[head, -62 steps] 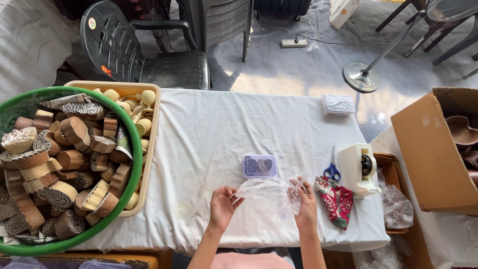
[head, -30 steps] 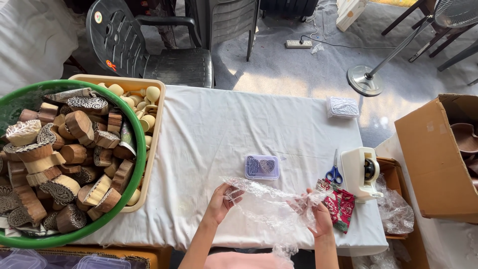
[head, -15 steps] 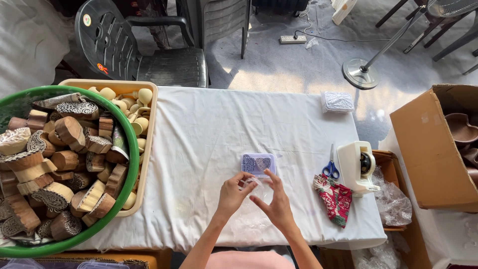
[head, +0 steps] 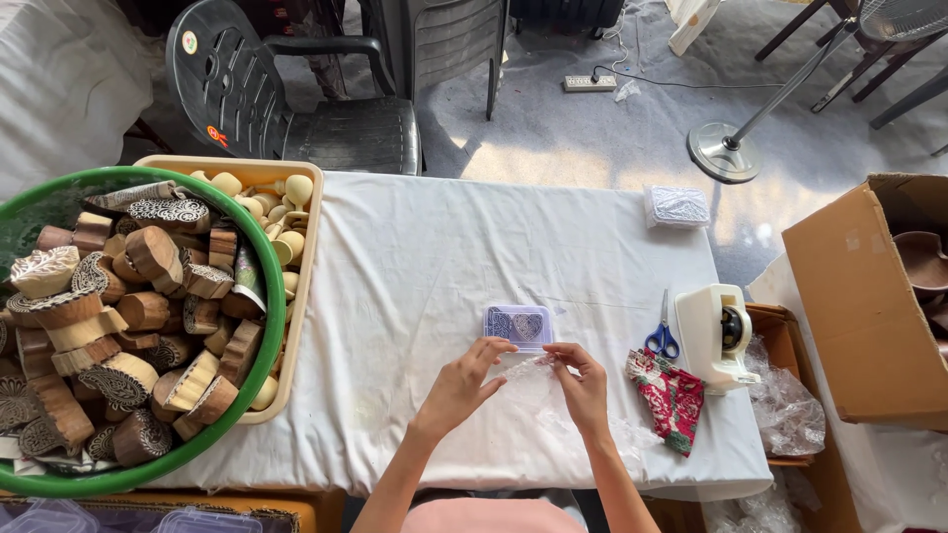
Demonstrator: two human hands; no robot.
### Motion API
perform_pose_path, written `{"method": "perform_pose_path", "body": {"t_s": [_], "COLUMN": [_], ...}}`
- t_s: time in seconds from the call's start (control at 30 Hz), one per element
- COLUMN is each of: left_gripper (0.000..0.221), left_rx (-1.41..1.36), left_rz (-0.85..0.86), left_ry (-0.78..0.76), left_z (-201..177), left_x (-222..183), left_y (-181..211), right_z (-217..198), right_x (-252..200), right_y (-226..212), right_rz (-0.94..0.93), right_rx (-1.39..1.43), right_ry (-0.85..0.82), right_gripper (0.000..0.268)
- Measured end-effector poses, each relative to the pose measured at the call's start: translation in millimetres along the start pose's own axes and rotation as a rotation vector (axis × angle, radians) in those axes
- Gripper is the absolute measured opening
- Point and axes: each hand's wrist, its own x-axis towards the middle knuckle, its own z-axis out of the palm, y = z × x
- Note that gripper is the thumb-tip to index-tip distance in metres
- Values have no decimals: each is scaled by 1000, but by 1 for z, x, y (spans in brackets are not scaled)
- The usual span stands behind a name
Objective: Wrapping a small plastic container in bubble wrap and securing it with tape.
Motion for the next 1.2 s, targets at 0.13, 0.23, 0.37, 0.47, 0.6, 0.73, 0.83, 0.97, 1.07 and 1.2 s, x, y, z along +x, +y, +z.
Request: {"method": "perform_pose_path", "body": {"t_s": [0.13, 0.23, 0.37, 0.47, 0.6, 0.73, 0.83, 0.97, 1.07, 1.2], "left_gripper": [31, 18, 37, 31, 19, 14, 21, 26, 13, 15], "left_rx": [107, 119, 110, -18, -256, -124, 99, 171, 174, -60], "left_rz": [7, 28, 143, 5, -204, -119, 221, 146, 32, -104], "left_ry": [205, 464, 511, 430, 329, 438, 582, 404, 371, 263], "left_z": [2, 28, 50, 73, 74, 65, 58, 62, 71, 68], "left_x": [-2, -10, -17, -20, -24, -25, -20, -4, -1, -5], "left_y": [-9, -2, 48, 44, 17, 13, 36, 43, 18, 22], "right_z": [-21, -19, -7, -7, -10, -13, -2, 2, -2, 0], "right_x": [6, 7, 9, 10, 15, 16, 18, 17, 16, 8], "right_y": [2, -15, -19, -32, -34, -4, -30, -14, 8, 15], "right_rz": [294, 250, 257, 259, 261, 186, 193, 256, 269, 246], "right_rx": [283, 304, 388, 367, 187, 202, 213, 261, 256, 284], "right_ry": [211, 206, 185, 205, 249, 295, 272, 151, 44, 67], "right_gripper": [23, 25, 26, 26, 26, 27, 32, 31, 28, 27]}}
